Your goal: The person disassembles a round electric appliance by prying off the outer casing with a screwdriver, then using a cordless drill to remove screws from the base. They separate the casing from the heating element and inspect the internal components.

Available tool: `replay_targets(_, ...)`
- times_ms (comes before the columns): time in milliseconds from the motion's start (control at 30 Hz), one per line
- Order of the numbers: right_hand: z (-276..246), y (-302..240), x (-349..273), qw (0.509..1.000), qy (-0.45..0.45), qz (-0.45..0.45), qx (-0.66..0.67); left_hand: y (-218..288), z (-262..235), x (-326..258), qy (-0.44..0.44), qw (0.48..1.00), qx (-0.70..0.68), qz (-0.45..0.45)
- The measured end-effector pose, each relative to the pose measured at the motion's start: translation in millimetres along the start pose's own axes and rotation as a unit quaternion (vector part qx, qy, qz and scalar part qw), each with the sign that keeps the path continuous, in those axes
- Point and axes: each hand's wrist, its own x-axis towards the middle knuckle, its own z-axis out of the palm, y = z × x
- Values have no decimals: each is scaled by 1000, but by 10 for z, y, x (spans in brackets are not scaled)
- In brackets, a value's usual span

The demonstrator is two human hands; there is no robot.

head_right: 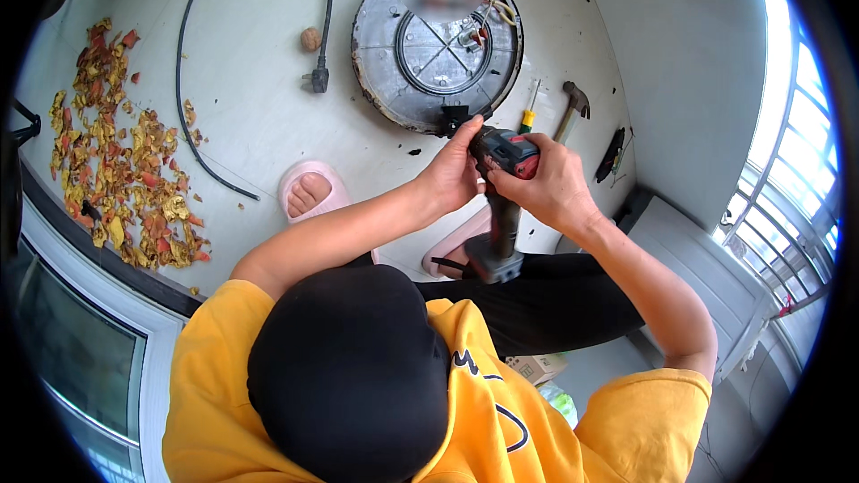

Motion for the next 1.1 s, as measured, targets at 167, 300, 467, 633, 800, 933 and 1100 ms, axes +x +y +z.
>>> replay_targets(167,-70,-112,-43,808,-57,-317,-494,149,-81,-3,-32,994,-76,-76)
replay_targets(300,-115,-80,61,664,35,-469,-581,120,11,195,-122,988,-92,-9)
replay_targets(467,-342,-369,-237,865,-13,-334,-375,59,-19,284,-96,989,-116,9)
replay_targets(633,-278,130,-76,944,24,175,279,-2,-32,377,35,992,-120,-17)
replay_targets(800,-135,-16,129,915,-112,240,304,-133,-114,373,-18,998,-59,-9)
replay_targets(933,-150,-9,150,994,-7,-83,-70,-33,-200,27,-66,993,8,-100)
replay_targets(1100,-215,-86,130,815,-22,-368,-446,61,-724,-390,-85,981,130,-118)
